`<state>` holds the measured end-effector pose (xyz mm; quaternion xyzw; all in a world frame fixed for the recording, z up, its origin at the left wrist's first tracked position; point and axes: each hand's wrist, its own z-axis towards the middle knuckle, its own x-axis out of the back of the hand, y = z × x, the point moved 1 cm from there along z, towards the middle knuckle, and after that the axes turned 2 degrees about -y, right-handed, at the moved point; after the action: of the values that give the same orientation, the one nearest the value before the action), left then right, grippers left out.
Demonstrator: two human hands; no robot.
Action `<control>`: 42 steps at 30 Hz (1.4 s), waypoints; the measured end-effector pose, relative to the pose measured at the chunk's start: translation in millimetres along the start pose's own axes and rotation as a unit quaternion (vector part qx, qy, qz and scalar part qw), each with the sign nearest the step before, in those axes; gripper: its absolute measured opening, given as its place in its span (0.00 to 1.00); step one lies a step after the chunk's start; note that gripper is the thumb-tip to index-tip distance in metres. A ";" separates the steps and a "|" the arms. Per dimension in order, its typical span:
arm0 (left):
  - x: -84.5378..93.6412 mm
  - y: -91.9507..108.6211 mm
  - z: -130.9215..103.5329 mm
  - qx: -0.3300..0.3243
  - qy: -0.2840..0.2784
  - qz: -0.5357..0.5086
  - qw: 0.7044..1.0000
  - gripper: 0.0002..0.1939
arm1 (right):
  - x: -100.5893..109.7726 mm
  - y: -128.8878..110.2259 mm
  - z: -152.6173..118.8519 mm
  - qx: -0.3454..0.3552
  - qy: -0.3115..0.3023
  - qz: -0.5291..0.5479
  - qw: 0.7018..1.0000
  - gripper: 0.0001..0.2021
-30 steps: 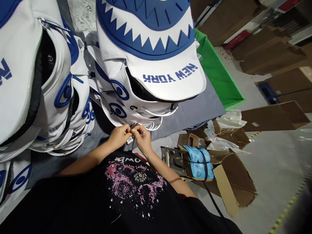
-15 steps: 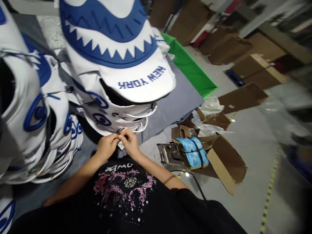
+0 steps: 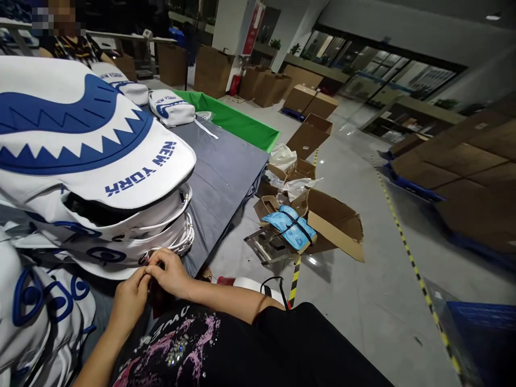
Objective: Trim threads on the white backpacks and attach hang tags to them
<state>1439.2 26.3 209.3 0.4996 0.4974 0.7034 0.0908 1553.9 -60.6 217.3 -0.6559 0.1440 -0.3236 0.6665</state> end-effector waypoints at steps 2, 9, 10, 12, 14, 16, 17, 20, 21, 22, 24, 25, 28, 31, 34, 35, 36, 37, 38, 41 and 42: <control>-0.4 0.5 -0.3 0.009 0.032 0.035 0.999 0.14 | 2.3 -2.0 -1.5 -0.002 0.005 0.001 1.000 0.11; 2.2 2.6 -3.1 -0.007 0.006 0.064 0.998 0.19 | 6.6 -0.1 -4.8 -0.029 0.007 0.024 0.999 0.12; 3.1 3.3 -3.7 -0.001 0.015 0.083 0.996 0.19 | 6.7 1.2 -5.0 -0.033 0.003 0.026 0.999 0.11; 4.6 6.4 -4.7 0.012 0.039 0.114 0.993 0.18 | 7.5 3.0 -5.7 -0.039 0.000 0.029 0.999 0.11; 4.9 11.1 -5.5 0.021 0.026 0.105 0.994 0.19 | 9.5 3.2 -6.7 -0.050 0.003 0.032 0.998 0.10; 4.3 16.3 -6.0 0.027 -0.009 0.100 0.995 0.21 | 12.3 2.2 -8.2 -0.062 0.000 0.038 0.997 0.10; 4.1 18.7 -6.2 0.030 -0.014 0.114 0.993 0.22 | 13.8 1.6 -9.1 -0.069 -0.002 0.042 0.997 0.09; 3.5 24.4 -6.4 0.035 0.019 0.165 0.985 0.20 | 17.7 1.5 -11.9 -0.087 0.001 0.051 0.995 0.09; 2.8 25.5 -6.4 0.033 0.014 0.154 0.987 0.19 | 18.5 2.0 -12.7 -0.089 0.004 0.052 0.995 0.08; 1.9 26.5 -6.3 0.031 -0.002 0.131 0.991 0.20 | 18.9 2.9 -13.4 -0.090 0.005 0.053 0.994 0.08; 0.1 28.2 -6.4 0.029 -0.042 0.104 0.993 0.21 | 19.0 5.0 -14.7 -0.091 0.001 0.055 0.994 0.08; -0.3 29.3 -6.5 0.032 -0.046 0.120 0.991 0.22 | 18.7 6.1 -15.4 -0.093 -0.001 0.055 0.994 0.08; 0.5 33.5 -6.8 0.040 -0.004 0.213 0.976 0.18 | 18.5 7.9 -17.4 -0.103 0.003 0.061 0.993 0.08; 0.0 37.1 -7.2 0.033 -0.048 0.168 0.984 0.17 | 19.8 6.9 -19.0 -0.105 0.005 0.066 0.992 0.09; -0.9 38.8 -8.7 0.044 -0.063 0.162 0.984 0.17 | 21.5 5.9 -19.7 -0.107 0.004 0.066 0.992 0.10; -0.8 39.0 -9.4 0.051 -0.043 0.185 0.980 0.16 | 21.9 5.9 -19.7 -0.108 0.006 0.067 0.992 0.10; -0.7 39.0 -10.0 0.053 -0.021 0.204 0.977 0.16 | 22.0 6.0 -19.7 -0.108 0.008 0.070 0.992 0.10; -0.9 38.8 -10.6 0.051 -0.013 0.205 0.977 0.15 | 22.1 6.2 -19.6 -0.106 0.010 0.072 0.992 0.10; -1.3 38.3 -11.0 0.046 -0.017 0.190 0.981 0.15 | 22.1 6.4 -19.5 -0.105 0.011 0.073 0.992 0.10; -2.8 34.9 -11.5 0.038 -0.046 0.150 0.987 0.16 | 21.9 6.1 -19.3 -0.108 0.006 0.065 0.992 0.10; -3.1 33.4 -11.5 0.041 -0.039 0.160 0.985 0.16 | 22.0 5.9 -19.4 -0.114 0.005 0.060 0.992 0.10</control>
<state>1443.8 1.0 233.8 0.6034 0.4353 0.6677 -0.0242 1559.9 -89.8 214.8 -0.7162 0.2228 -0.2679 0.6047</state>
